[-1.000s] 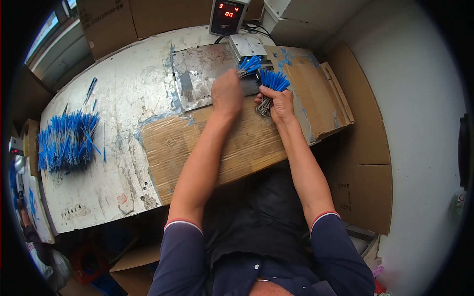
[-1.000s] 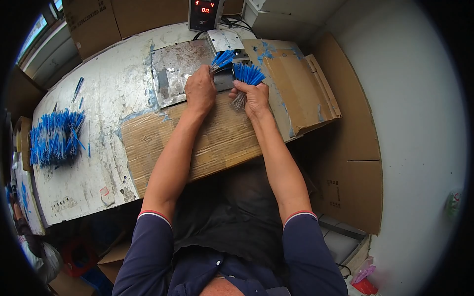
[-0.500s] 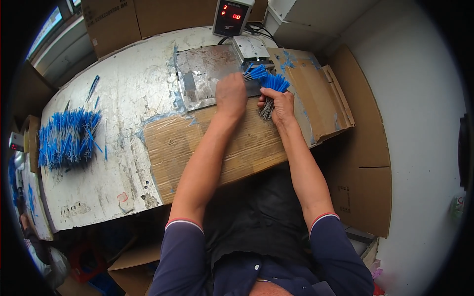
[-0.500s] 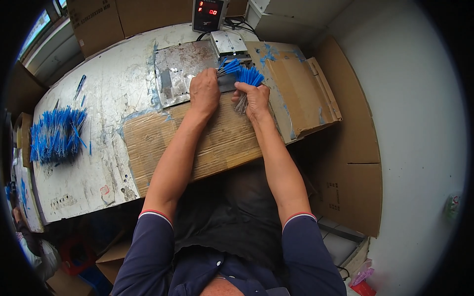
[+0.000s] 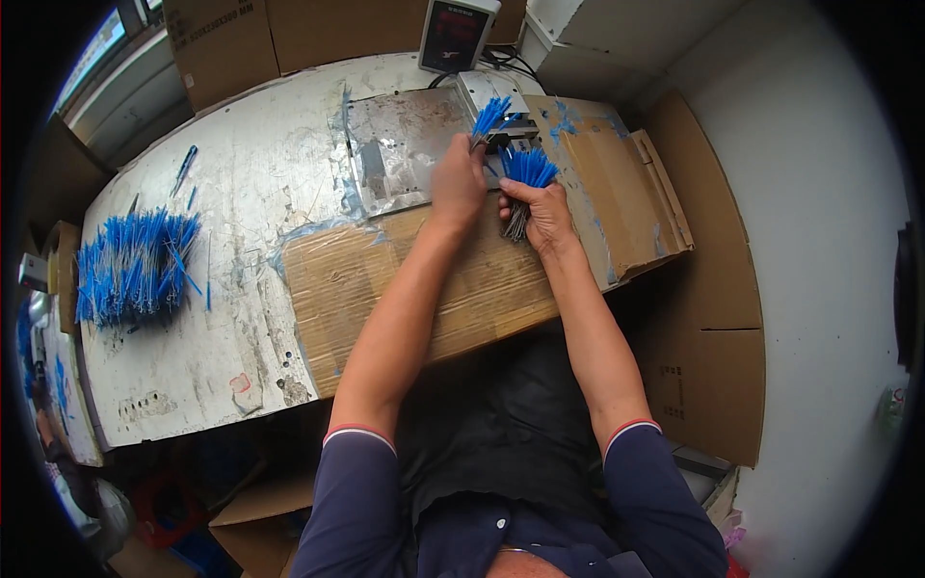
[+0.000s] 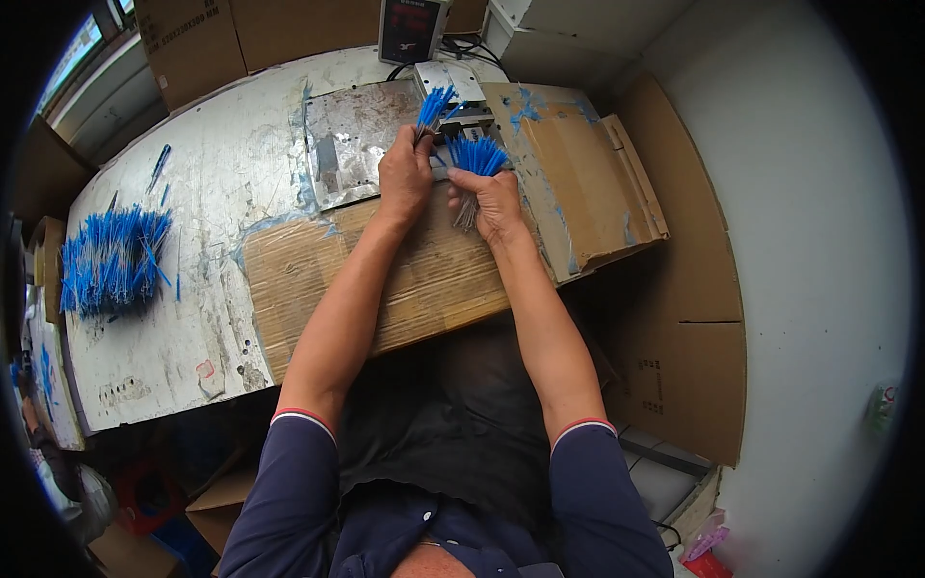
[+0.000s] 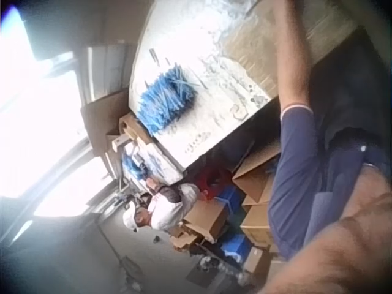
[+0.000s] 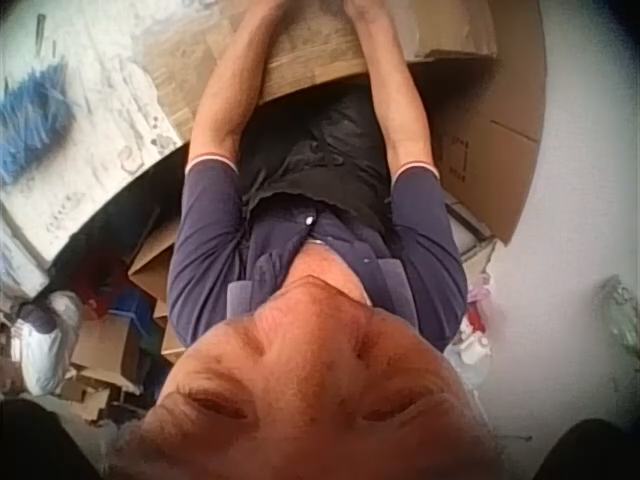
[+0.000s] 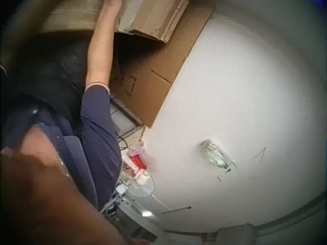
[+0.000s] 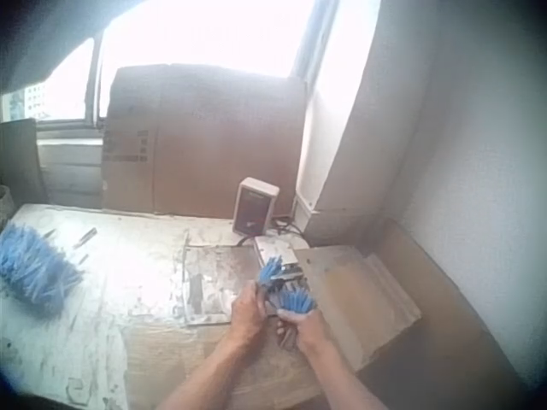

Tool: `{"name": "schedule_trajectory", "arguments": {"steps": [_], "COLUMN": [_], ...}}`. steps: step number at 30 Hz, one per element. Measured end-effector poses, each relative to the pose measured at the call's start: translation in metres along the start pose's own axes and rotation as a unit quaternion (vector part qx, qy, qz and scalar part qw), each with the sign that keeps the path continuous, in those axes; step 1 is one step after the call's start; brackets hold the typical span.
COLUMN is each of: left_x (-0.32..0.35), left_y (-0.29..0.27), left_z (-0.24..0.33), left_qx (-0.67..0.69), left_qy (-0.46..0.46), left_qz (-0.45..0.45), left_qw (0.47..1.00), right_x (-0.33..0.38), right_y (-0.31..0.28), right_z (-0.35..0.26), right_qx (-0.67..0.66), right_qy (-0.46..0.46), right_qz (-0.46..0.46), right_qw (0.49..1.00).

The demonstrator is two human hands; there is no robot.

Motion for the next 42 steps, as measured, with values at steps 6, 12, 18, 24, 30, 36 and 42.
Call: {"name": "schedule_trajectory", "arguments": {"steps": [6, 12, 18, 24, 30, 36, 42], "left_x": [0.002, -0.001, -0.001, -0.002, 0.0, 0.003, 0.004], "left_y": [-0.007, -0.014, -0.014, -0.026, -0.013, -0.001, 0.002], "left_z": [-0.002, -0.003, -0.007, 0.007, 0.006, 0.01, 0.012], "left_qx": [-0.023, -0.019, -0.046, -0.165, -0.204, -0.221, -0.223], "left_qy": [-0.025, -0.054, -0.054, 0.041, 0.066, 0.121, 0.12], "left_qz": [0.041, 0.057, 0.062, 0.142, 0.062, 0.019, -0.019], "left_qw": [0.999, 0.997, 0.996, 0.975, 0.975, 0.967, 0.967], "right_x": [-0.003, -0.014, -0.018, -0.017, -0.016, -0.012, -0.007], "right_y": [-0.009, -0.015, -0.011, -0.013, -0.016, -0.018, -0.017], "right_z": [-0.002, -0.009, -0.012, -0.009, -0.008, -0.009, -0.008], "right_qx": [-0.029, 0.043, 0.085, 0.052, -0.002, -0.043, 0.011], "right_qy": [-0.033, -0.081, -0.106, -0.092, -0.065, -0.066, -0.042], "right_qz": [0.053, 0.146, 0.166, 0.181, 0.147, 0.109, 0.117], "right_qw": [0.998, 0.985, 0.977, 0.978, 0.987, 0.991, 0.992]}}
Point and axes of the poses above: each hand's wrist, its own x-axis away from the middle knuckle, its own y-axis out of the palm, z = x × y, the point moved 8 cm from there along -x, towards the middle knuckle, and after that the axes turned 6 degrees about z, right-handed, at the moved point
